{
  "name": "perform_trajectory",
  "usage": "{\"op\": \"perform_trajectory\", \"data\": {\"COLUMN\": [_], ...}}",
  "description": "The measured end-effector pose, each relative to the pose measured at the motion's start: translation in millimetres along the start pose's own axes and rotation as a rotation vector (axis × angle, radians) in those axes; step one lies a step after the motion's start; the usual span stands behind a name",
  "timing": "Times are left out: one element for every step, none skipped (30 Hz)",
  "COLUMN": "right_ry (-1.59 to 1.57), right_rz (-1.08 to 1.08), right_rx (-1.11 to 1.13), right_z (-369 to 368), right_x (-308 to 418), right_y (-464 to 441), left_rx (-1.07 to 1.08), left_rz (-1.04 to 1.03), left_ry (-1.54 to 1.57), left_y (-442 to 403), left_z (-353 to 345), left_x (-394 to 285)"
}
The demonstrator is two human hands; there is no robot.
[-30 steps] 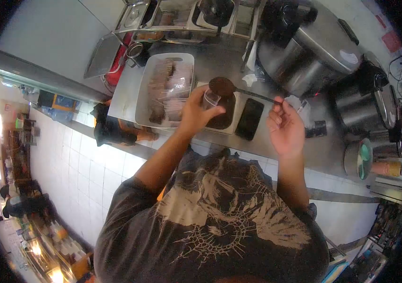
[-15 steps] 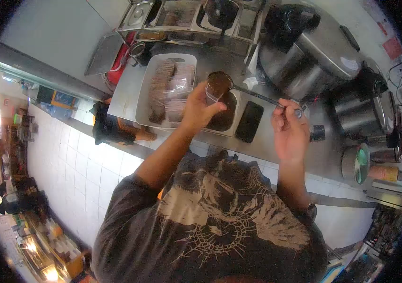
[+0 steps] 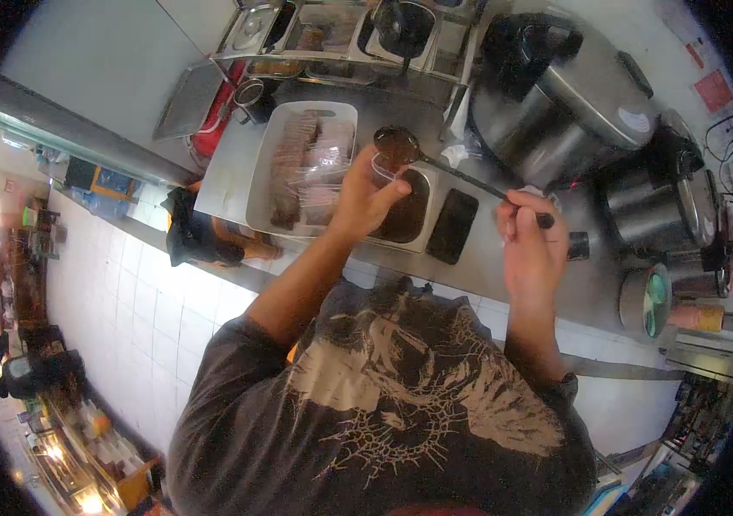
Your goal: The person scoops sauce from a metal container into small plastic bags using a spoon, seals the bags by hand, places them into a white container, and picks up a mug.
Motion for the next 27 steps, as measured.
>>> {"op": "perform_trajectory", "data": {"right_ry": [0.047, 0.094, 0.135, 0.177, 0.219, 0.263, 0.307, 0.351, 0.397, 0.443, 0.489, 0.541, 0.593, 0.644, 0.670, 0.696, 0.721, 0.742, 0.763, 0.782, 0.796, 0.809, 0.822, 0.829, 0.835, 0.841, 0.834], "right_rz": [0.008, 0.016, 0.034, 0.053, 0.071, 0.112, 0.154, 0.196, 0.234, 0.272, 0.310, 0.360, 0.411, 0.462, 0.491, 0.520, 0.549, 0.554, 0.560, 0.563, 0.584, 0.606, 0.627, 0.635, 0.643, 0.652, 0.643], "right_rx": [0.004, 0.008, 0.010, 0.013, 0.016, 0.028, 0.041, 0.053, 0.071, 0.089, 0.107, 0.138, 0.170, 0.203, 0.222, 0.241, 0.260, 0.266, 0.271, 0.275, 0.282, 0.289, 0.295, 0.302, 0.308, 0.315, 0.316], "right_z": [0.3, 0.1, -0.2, -0.6, -1.1, -4.0, -8.2, -11.5, -14.1, -16.6, -19.3, -23.1, -26.8, -30.3, -31.2, -31.5, -32.7, -35.3, -39.5, -42.9, -44.3, -45.8, -47.0, -47.5, -47.7, -48.2, -47.9], "right_x": [1.3, 2.4, 3.9, 5.5, 7.1, 11.2, 16.0, 21.0, 25.2, 29.3, 33.2, 37.9, 42.3, 45.5, 45.6, 44.5, 44.3, 45.8, 48.4, 48.3, 49.0, 49.6, 50.0, 50.0, 49.8, 49.3, 47.2], "right_y": [0.9, 1.6, 2.1, 2.2, 2.4, 2.5, 2.4, 2.4, 2.7, 3.1, 3.5, 3.8, 3.6, 4.2, 5.2, 6.5, 7.7, 8.6, 10.1, 9.8, 10.5, 10.9, 11.5, 11.6, 11.8, 12.2, 11.7], "left_rx": [0.000, 0.000, 0.000, 0.004, 0.007, 0.010, 0.008, 0.007, 0.005, 0.003, 0.001, -0.002, 0.014, 0.029, 0.044, 0.025, 0.005, -0.013, -0.013, -0.012, -0.011, -0.016, -0.021, -0.025, -0.029, -0.034, -0.039], "left_rz": [-0.006, -0.011, -0.017, -0.022, -0.027, -0.032, -0.037, -0.042, -0.047, -0.051, -0.055, -0.058, -0.058, -0.057, -0.055, -0.053, -0.050, -0.047, -0.043, -0.038, -0.034, -0.021, -0.008, 0.004, 0.012, 0.020, 0.028], "left_ry": [-0.010, -0.021, -0.031, -0.049, -0.067, -0.086, -0.093, -0.099, -0.106, -0.104, -0.102, -0.100, -0.129, -0.157, -0.186, -0.169, -0.152, -0.135, -0.135, -0.137, -0.138, -0.164, -0.189, -0.214, -0.213, -0.211, -0.209], "left_y": [-0.3, -0.8, -1.2, -1.9, -2.2, -2.5, -3.0, -3.4, -3.6, -3.8, -3.9, -3.6, -4.0, -5.1, -6.2, -5.3, -3.4, -2.4, -2.1, -2.6, -1.9, -0.8, 0.4, 0.4, 1.0, 2.1, 2.5], "left_z": [-0.6, -1.6, -2.7, -3.9, -5.3, -6.3, -6.7, -7.0, -7.0, -6.8, -6.0, -4.9, -2.8, 0.8, 0.4, 0.5, -0.7, -1.2, -0.6, 2.5, 4.2, 7.4, 11.4, 12.1, 12.4, 12.4, 12.3], "left_x": [-0.4, -1.0, -2.3, -4.1, -6.1, -7.9, -9.0, -9.9, -10.6, -10.2, -8.7, -7.0, -4.3, -1.5, -2.6, -3.0, -3.2, -4.2, -3.5, -1.7, -0.1, 3.3, 7.6, 7.8, 7.6, 7.0, 6.4]}}
Point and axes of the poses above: each hand's wrist, its own y-axis away from the middle knuckle, its own z-axis out of the back of the hand, x = y × z, the point moved 7 cm from there along -y, towards the middle knuckle, and after that the axes turned 8 degrees about y, right-handed, at the moved point
